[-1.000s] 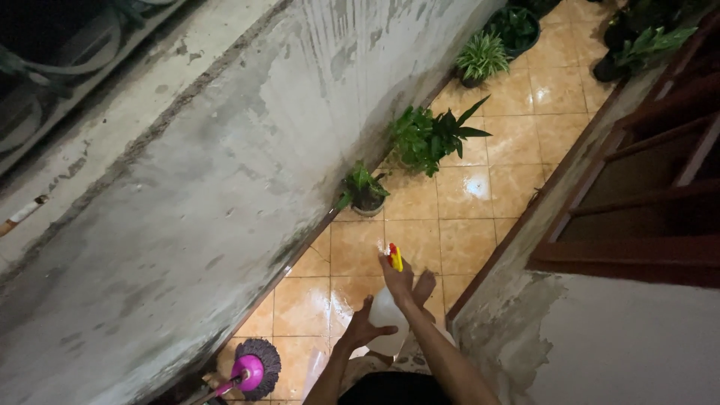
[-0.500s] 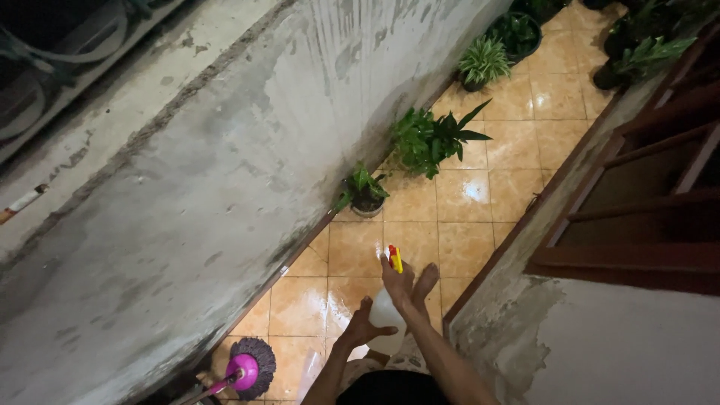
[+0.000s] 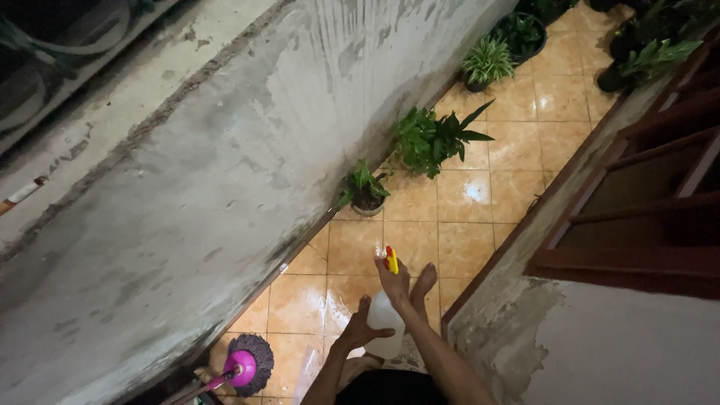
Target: A person uses a spray bottle to mist water onto several potted plants lined up in a narrow tiled hallway.
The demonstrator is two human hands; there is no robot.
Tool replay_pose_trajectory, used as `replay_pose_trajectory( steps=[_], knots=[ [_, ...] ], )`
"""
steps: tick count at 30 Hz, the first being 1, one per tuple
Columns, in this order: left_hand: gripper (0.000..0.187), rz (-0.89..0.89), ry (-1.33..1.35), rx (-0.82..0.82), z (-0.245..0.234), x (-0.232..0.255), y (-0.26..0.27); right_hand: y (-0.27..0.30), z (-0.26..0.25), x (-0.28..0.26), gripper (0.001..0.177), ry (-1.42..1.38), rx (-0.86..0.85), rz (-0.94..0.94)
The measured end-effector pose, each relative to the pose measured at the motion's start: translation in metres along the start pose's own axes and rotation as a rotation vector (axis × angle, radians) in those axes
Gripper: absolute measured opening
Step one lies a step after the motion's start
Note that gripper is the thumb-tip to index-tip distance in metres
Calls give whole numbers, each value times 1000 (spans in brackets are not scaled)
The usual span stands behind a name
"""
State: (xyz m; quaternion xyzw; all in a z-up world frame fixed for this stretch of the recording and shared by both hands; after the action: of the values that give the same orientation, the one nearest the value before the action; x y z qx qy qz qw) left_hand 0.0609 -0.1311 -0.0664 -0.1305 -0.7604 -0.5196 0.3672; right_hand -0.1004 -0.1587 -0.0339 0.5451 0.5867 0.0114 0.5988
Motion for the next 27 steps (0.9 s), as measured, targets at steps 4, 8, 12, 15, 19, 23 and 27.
replay_pose_trajectory(
  steps=[4, 8, 12, 15, 19, 23, 27],
  knots=[
    [108, 19, -6, 1, 0, 1, -3, 3, 0, -1, 35, -81, 34, -14],
    [100, 68, -1, 12, 0, 4, -3, -4, -4, 7, 40, -11, 91, -4],
    [100, 60, 2, -2, 3, 4, -2, -1, -6, 3, 33, -8, 23, 2],
    [99, 86, -9, -1, 2, 4, -2, 0, -3, 7, 35, -50, 34, 25],
    [97, 96, -10, -22, 3, 7, 1, -1, -3, 14, 39, -49, 71, 48],
    [100, 40, -15, -34, 0, 6, 3, 1, -1, 7, 30, -116, -19, -16],
    [101, 68, -30, -17, -2, 9, 5, 1, -2, 10, 33, -72, 50, 32]
  ],
)
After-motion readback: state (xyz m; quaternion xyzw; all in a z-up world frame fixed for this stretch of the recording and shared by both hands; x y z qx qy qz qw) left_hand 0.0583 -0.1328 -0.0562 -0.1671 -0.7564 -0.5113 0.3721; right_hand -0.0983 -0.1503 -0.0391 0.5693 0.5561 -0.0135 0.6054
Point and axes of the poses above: each hand's wrist, its own y-axis away from the middle knuckle, its own z-axis out of the palm, x = y × z, the point moved 7 cm from there along -y, towards the middle knuckle, and after that the axes turned 5 degrees about -y, right-handed, at the moved point
